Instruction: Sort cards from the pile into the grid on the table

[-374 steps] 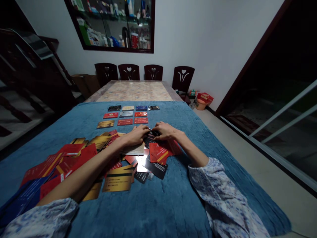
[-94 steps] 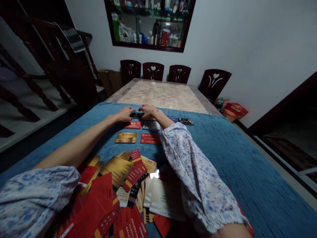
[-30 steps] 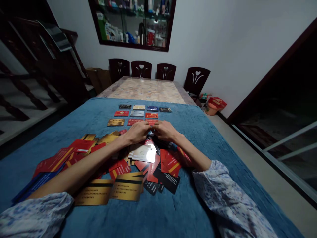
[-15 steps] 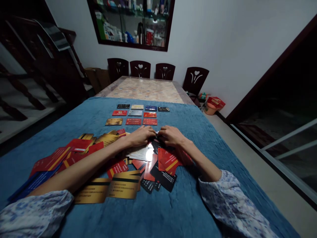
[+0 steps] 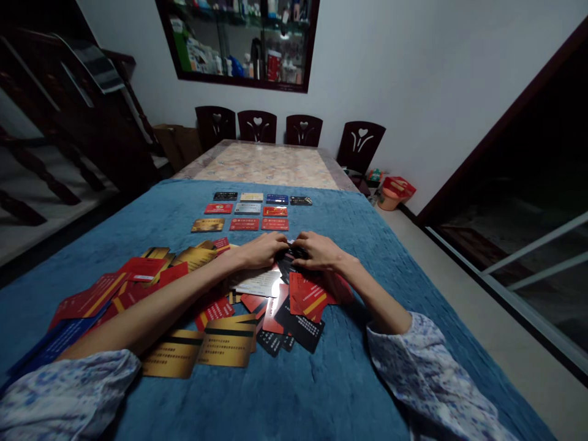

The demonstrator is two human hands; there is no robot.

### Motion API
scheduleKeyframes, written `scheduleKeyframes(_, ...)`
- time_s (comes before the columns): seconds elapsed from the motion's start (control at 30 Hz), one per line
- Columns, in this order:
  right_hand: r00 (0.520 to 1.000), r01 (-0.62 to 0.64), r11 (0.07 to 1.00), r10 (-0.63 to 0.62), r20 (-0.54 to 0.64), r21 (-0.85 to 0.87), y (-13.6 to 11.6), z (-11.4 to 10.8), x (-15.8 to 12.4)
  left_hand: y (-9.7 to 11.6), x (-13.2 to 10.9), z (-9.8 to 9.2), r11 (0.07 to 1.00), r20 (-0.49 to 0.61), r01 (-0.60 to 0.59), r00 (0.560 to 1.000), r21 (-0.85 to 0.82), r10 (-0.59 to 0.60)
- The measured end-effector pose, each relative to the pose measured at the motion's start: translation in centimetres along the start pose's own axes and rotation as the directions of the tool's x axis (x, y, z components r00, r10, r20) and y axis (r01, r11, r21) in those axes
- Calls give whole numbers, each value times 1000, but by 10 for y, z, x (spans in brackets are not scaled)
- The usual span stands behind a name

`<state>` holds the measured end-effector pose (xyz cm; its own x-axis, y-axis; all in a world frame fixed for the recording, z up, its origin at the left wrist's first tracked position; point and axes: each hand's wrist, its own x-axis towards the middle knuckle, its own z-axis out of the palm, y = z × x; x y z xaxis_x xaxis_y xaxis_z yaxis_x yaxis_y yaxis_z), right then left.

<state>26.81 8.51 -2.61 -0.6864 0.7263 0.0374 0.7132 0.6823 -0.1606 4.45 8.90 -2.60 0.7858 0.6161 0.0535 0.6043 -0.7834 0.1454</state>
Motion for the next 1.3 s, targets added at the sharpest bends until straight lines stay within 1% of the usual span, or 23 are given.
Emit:
scheduleKeyframes(0.2, 1000, 0, 1000, -1, 30, 20, 3, 0, 1, 1, 5, -1, 1000, 25, 10, 1000, 23, -11)
scheduleKeyframes(0.4, 1000, 31, 998, -31, 2, 45, 3, -2, 1, 0, 8, -1, 999, 0, -23, 1000, 39, 23)
scheduleKeyframes(0.63, 1000, -22, 1000, 21, 9, 16, -7, -7, -1, -2, 9, -5, 997, -29, -59, 998, -48, 58)
scheduleKeyframes(0.97, 998, -52, 998, 52, 19, 19, -13, -15, -3, 0, 8, -7, 996, -75, -75, 995, -45, 71)
scheduleKeyframes(1.1, 999, -32, 999, 32, 31, 10, -13, -21, -5, 0, 7, -5, 994, -96, -91, 992, -57, 85)
scheduleKeyframes(1.3, 998, 4, 1000, -5, 58, 18, -13, -30, -10, -1, 5, -7, 988, -87, -132, 988, -86, 124)
